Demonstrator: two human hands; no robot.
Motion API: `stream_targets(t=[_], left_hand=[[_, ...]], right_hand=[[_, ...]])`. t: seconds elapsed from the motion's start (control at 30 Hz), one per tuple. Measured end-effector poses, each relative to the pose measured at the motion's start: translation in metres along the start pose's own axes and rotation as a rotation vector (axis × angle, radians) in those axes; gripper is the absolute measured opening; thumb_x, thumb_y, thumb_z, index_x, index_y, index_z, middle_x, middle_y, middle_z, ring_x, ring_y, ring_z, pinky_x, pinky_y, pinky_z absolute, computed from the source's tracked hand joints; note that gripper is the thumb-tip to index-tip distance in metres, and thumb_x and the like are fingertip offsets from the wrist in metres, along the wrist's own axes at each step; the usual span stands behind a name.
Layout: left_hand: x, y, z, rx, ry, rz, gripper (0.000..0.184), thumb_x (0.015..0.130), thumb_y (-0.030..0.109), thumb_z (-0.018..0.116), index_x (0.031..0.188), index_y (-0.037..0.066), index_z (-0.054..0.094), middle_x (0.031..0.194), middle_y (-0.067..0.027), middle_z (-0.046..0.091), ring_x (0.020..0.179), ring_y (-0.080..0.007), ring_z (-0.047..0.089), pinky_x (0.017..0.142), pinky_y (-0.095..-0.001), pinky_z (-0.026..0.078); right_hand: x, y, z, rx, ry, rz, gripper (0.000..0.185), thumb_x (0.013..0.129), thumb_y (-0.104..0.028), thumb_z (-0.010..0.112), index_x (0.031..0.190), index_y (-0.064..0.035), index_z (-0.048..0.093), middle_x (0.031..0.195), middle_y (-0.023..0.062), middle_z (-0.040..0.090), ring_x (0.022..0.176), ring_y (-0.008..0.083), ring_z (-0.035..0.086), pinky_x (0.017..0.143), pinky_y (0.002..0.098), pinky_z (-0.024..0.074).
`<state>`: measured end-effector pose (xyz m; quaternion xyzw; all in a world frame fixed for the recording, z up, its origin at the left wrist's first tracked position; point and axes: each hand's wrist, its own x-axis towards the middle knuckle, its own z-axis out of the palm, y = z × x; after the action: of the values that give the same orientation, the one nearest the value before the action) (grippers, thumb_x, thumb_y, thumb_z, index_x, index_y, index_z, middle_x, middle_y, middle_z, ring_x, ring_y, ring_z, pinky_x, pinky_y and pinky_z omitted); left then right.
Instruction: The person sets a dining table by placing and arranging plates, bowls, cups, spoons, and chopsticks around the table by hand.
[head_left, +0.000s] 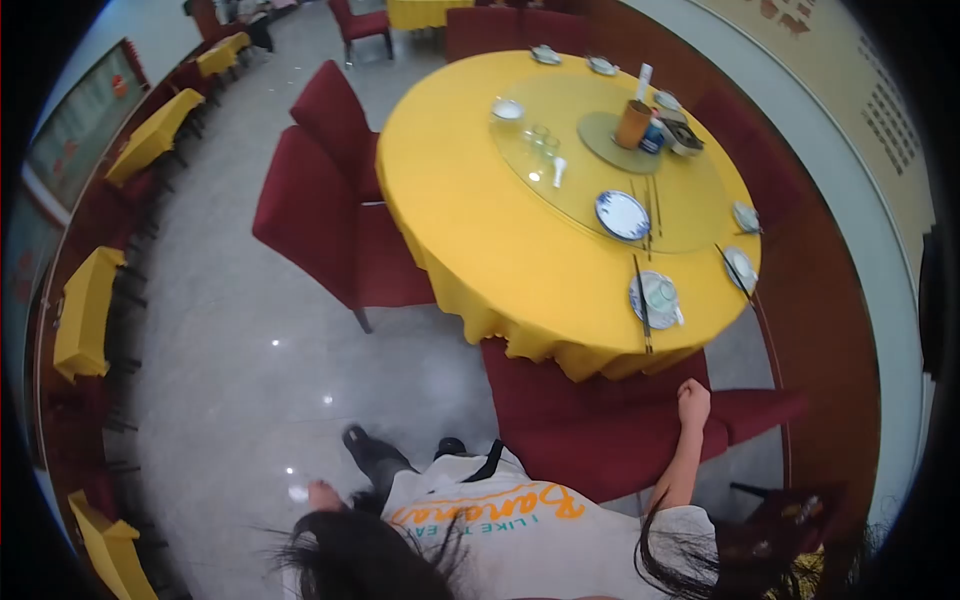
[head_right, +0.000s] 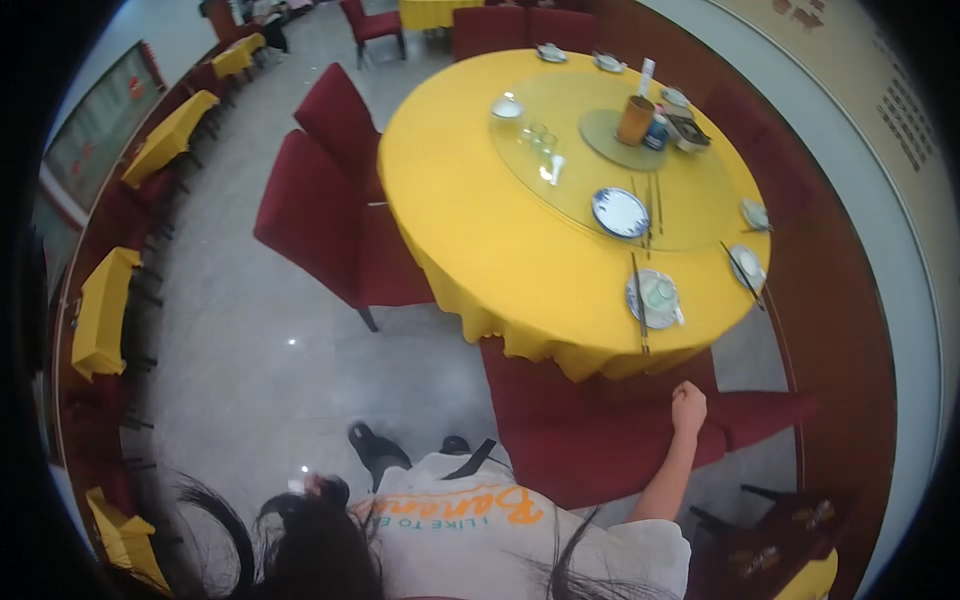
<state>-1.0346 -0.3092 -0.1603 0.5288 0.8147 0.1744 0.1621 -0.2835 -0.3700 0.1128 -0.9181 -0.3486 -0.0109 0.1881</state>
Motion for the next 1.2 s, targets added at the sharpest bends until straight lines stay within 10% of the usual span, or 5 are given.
stream_targets(t=[0.07, 0.17, 0.33, 0.57, 1.2], left_hand=[[0.072, 0.029, 0.025, -0.188, 0.131, 0.213, 0.010, 0.075, 0.012, 0.048, 0.075, 0.002, 0.050, 0.067, -0.0115, 0.053, 0.062, -0.0293, 0.052, 0.056, -0.0407, 0.042], [0.156, 0.158, 0.060, -1.611, -0.168, -0.748, 0.018, 0.084, 0.023, 0.054, 0.075, 0.010, 0.047, 0.064, 0.0001, 0.041, 0.052, -0.0114, 0.039, 0.043, -0.0249, 0.032], [0.208, 0.263, 0.070, -1.380, -0.196, -0.854, 0.019, 0.085, 0.024, 0.053, 0.075, 0.008, 0.048, 0.064, 0.0004, 0.040, 0.051, -0.0100, 0.036, 0.043, -0.0226, 0.030], [0.296, 0.115, 0.140, 0.223, -0.393, 0.171, 0.005, 0.071, 0.009, 0.060, 0.074, 0.007, 0.058, 0.070, -0.0119, 0.059, 0.068, -0.0225, 0.059, 0.054, -0.0377, 0.044], [0.368, 0.452, 0.051, -0.756, -0.938, -0.461, 0.031, 0.082, 0.027, 0.060, 0.066, 0.014, 0.037, 0.047, 0.0024, 0.033, 0.031, -0.0079, 0.031, 0.028, -0.0217, 0.023]], right_hand=[[-0.005, -0.015, -0.009, -0.053, 0.095, -0.055, 0.012, 0.067, -0.004, 0.046, 0.063, -0.0046, 0.056, 0.065, 0.0158, 0.057, 0.063, 0.0342, 0.056, 0.057, 0.0417, 0.0434], [-0.019, -0.038, -0.012, 0.002, 0.180, 0.127, 0.013, 0.065, -0.003, 0.043, 0.059, -0.0039, 0.055, 0.059, 0.0165, 0.054, 0.059, 0.0324, 0.056, 0.056, 0.0393, 0.0423], [-0.062, -0.075, -0.002, -0.049, 0.180, 0.295, 0.012, 0.066, -0.004, 0.045, 0.059, -0.0046, 0.055, 0.062, 0.0163, 0.055, 0.062, 0.0334, 0.056, 0.057, 0.0403, 0.0438], [-0.085, -0.130, 0.050, -0.261, 0.216, 0.539, 0.010, 0.072, -0.004, 0.049, 0.074, -0.0070, 0.058, 0.082, 0.0133, 0.057, 0.076, 0.0310, 0.056, 0.066, 0.0405, 0.0455], [0.286, -0.158, 0.211, 1.050, 0.053, 1.012, 0.049, 0.078, -0.044, 0.056, 0.094, 0.0017, 0.054, 0.068, 0.0125, 0.060, 0.043, 0.0187, 0.051, 0.041, 0.0317, 0.0411]])
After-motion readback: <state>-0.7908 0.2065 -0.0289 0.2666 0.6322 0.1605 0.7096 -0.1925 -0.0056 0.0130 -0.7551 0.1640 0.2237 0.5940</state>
